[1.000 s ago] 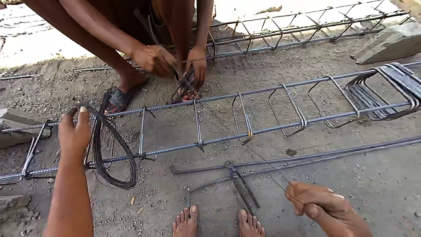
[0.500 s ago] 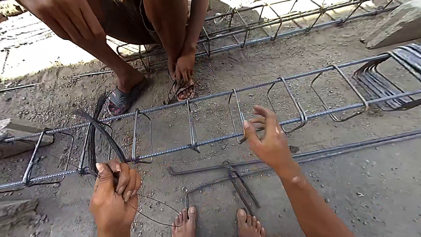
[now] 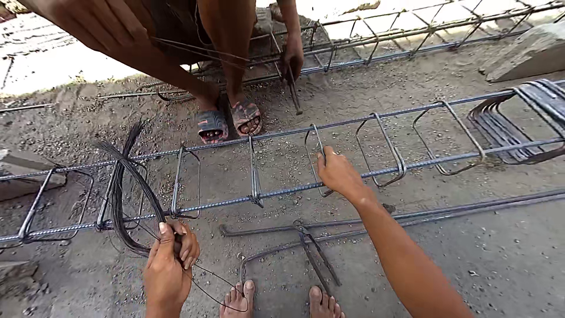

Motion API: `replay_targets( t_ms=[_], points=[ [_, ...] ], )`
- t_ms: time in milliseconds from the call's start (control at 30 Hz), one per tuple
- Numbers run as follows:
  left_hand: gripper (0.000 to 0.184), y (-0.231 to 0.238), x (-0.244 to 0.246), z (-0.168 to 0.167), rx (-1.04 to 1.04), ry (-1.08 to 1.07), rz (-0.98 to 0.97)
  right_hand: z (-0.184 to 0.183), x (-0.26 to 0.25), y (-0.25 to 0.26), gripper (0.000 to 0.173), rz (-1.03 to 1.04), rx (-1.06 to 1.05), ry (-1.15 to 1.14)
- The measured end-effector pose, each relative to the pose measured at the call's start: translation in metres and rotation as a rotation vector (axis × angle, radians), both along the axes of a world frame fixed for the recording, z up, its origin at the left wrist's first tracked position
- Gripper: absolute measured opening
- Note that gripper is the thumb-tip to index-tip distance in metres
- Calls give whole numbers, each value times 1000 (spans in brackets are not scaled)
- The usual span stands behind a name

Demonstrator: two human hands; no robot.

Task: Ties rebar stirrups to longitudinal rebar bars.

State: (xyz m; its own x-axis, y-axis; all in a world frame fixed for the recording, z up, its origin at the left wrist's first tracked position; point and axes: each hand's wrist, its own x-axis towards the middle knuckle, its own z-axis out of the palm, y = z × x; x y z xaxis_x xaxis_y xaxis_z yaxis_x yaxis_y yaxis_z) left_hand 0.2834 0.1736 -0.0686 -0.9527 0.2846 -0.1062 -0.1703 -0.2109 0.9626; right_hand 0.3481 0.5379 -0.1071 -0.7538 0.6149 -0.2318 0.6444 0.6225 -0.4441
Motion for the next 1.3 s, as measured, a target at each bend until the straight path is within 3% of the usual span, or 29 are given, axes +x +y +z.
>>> replay_targets(
  t_ms=[1300],
  points=[
    [46,18,18,-18,-98,-67,-30,-4,4,2,39,-29,31,-2]
  ],
)
